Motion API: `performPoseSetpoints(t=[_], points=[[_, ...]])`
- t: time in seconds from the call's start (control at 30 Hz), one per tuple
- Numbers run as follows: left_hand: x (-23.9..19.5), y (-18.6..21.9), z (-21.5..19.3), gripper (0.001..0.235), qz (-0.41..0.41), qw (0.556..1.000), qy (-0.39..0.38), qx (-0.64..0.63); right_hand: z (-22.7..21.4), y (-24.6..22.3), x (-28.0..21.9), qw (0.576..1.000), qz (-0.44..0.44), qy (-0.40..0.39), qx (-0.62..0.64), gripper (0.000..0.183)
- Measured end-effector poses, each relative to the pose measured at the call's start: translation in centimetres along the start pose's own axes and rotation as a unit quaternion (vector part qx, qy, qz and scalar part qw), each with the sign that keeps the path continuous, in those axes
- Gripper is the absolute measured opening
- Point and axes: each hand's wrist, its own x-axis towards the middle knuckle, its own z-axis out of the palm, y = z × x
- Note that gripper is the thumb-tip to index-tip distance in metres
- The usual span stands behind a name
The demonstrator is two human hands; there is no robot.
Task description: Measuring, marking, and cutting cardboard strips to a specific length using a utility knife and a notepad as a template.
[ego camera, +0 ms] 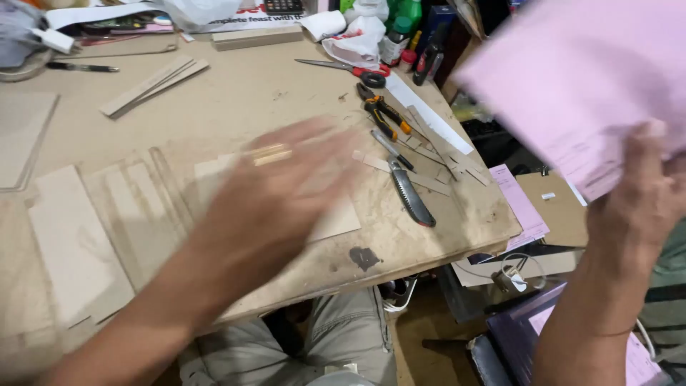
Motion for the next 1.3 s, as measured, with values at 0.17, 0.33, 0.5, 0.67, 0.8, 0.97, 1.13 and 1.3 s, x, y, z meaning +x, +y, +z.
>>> performPoseSetpoints(t=[0.17, 0.33, 0.5, 0.67, 0.8, 0.97, 1.13, 1.3], points=[[9.2, 2.4, 0.3, 0.093, 0.144, 0.982, -0.062, 0.107, 16.4, -9.1, -10.4, 0.903, -0.139, -0.113, -0.391, 0.046], [10.6, 2.1, -6.7, 0.087, 0.040, 0.889, -0.416, 0.185, 12.7, -8.2, -12.4, 0.845, 0.074, -0.527, -0.062, 0.009], [2.0, 0.3, -10.0, 0.041, -0.203, 0.825, -0.518, -0.100, 17.2, -12.9, -13.2, 0.636, -0.137, -0.758, 0.041, 0.021], [-4.4, -1.2, -11.4, 0.047, -0.205, 0.935, -0.269, -0.105, 19.0, -5.3, -7.2, 0.569, 0.086, -0.762, 0.297, 0.053], [-7.1, -1.9, -10.7, 0.050, -0.334, 0.936, 0.007, -0.111, 17.9, 5.3, -14.5, 0.593, 0.378, -0.497, 0.508, 0.120], [-9.3, -2.5, -6.1, 0.038, -0.576, 0.753, 0.171, -0.268, 19.7, 0.0, -16.3, 0.744, 0.112, -0.561, 0.344, 0.061], [-11.9, -3.3, 3.5, 0.063, -0.667, 0.559, 0.134, -0.474, 19.0, -1.5, -15.9, 0.880, 0.108, -0.462, 0.038, 0.048], [-13.4, -3.3, 9.4, 0.053, -0.649, 0.549, 0.126, -0.512, 17.8, 3.1, -17.1, 0.862, 0.341, -0.374, -0.019, 0.053]])
